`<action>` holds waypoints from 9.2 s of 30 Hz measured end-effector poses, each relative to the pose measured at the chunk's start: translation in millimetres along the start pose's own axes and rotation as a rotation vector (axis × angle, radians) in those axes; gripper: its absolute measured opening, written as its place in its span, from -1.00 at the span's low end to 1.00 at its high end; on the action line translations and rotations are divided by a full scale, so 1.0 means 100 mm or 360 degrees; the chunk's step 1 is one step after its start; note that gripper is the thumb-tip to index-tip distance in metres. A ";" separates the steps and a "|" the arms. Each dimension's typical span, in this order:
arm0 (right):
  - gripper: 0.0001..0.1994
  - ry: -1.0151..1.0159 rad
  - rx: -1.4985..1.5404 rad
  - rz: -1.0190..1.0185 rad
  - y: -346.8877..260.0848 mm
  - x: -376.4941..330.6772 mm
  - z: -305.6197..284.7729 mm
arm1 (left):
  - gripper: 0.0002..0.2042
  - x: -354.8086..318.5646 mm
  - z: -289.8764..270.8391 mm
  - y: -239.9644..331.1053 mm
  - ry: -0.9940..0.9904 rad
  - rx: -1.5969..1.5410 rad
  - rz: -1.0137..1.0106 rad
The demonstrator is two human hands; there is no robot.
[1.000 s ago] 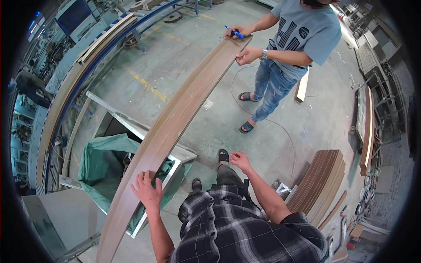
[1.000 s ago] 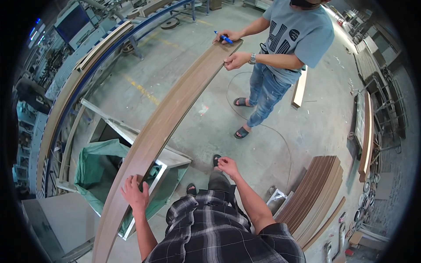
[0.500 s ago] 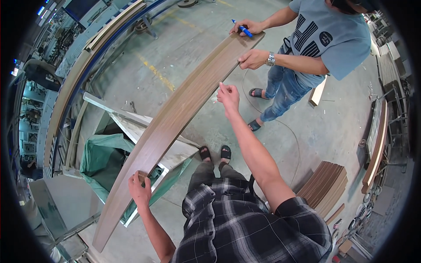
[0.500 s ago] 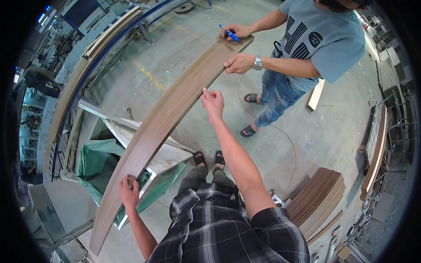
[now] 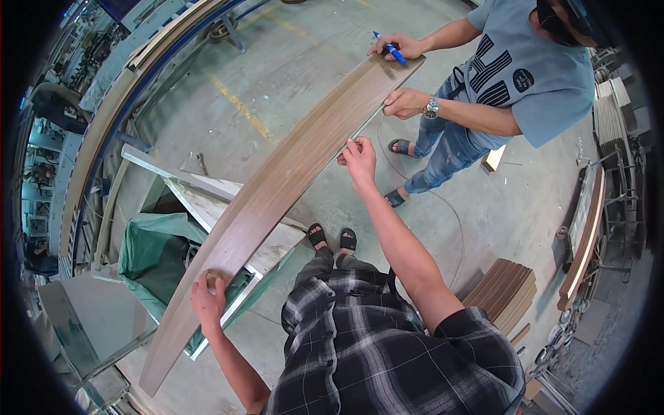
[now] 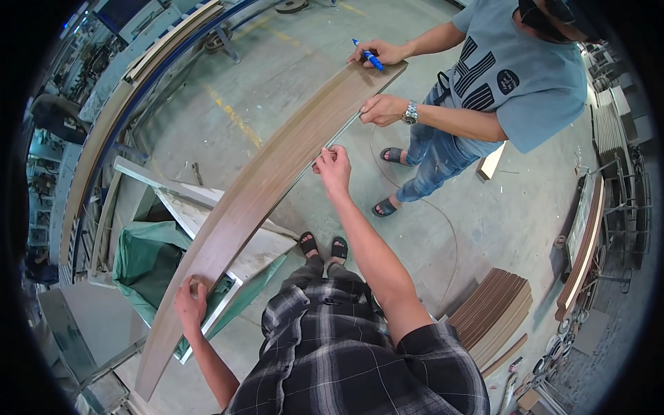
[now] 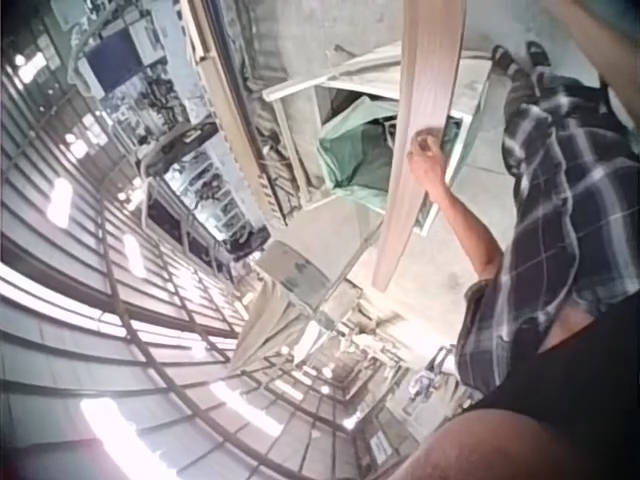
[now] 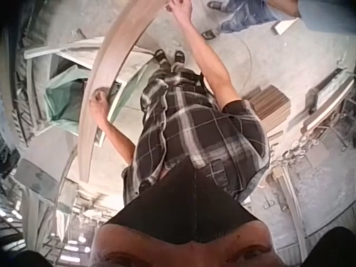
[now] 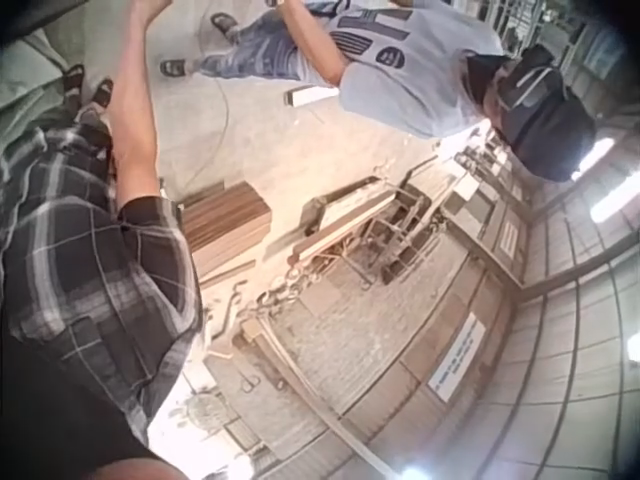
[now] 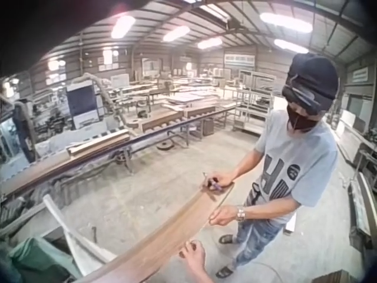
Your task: Tracing a curved pattern onto a wooden board using a template and a pencil.
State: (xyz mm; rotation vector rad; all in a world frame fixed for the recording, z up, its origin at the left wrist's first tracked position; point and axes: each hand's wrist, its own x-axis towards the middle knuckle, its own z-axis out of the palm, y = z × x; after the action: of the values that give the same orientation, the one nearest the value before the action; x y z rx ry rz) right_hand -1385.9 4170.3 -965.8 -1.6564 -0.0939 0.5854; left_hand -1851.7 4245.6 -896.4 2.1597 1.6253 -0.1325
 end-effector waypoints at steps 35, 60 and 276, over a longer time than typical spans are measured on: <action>-0.55 0.0440 -0.0396 -0.0136 0.01 0.73 0.42 | -0.13 1.19 0.32 0.83 -0.0121 -0.0011 0.0453; -0.67 0.0591 -0.0382 -0.0153 -0.24 1.41 0.25 | 0.00 1.40 0.34 0.94 -0.0205 -0.0053 0.0467; -0.58 0.0014 0.0735 -0.0256 1.37 -9.00 -6.40 | -0.64 -7.74 2.07 -6.07 0.0455 -0.2908 -0.1072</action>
State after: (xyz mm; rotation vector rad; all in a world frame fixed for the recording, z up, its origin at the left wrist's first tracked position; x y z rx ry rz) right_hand -1929.6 3219.1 -772.5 -1.1905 -0.0778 0.4370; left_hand -2620.0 3605.7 -999.3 0.2352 1.3924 1.0495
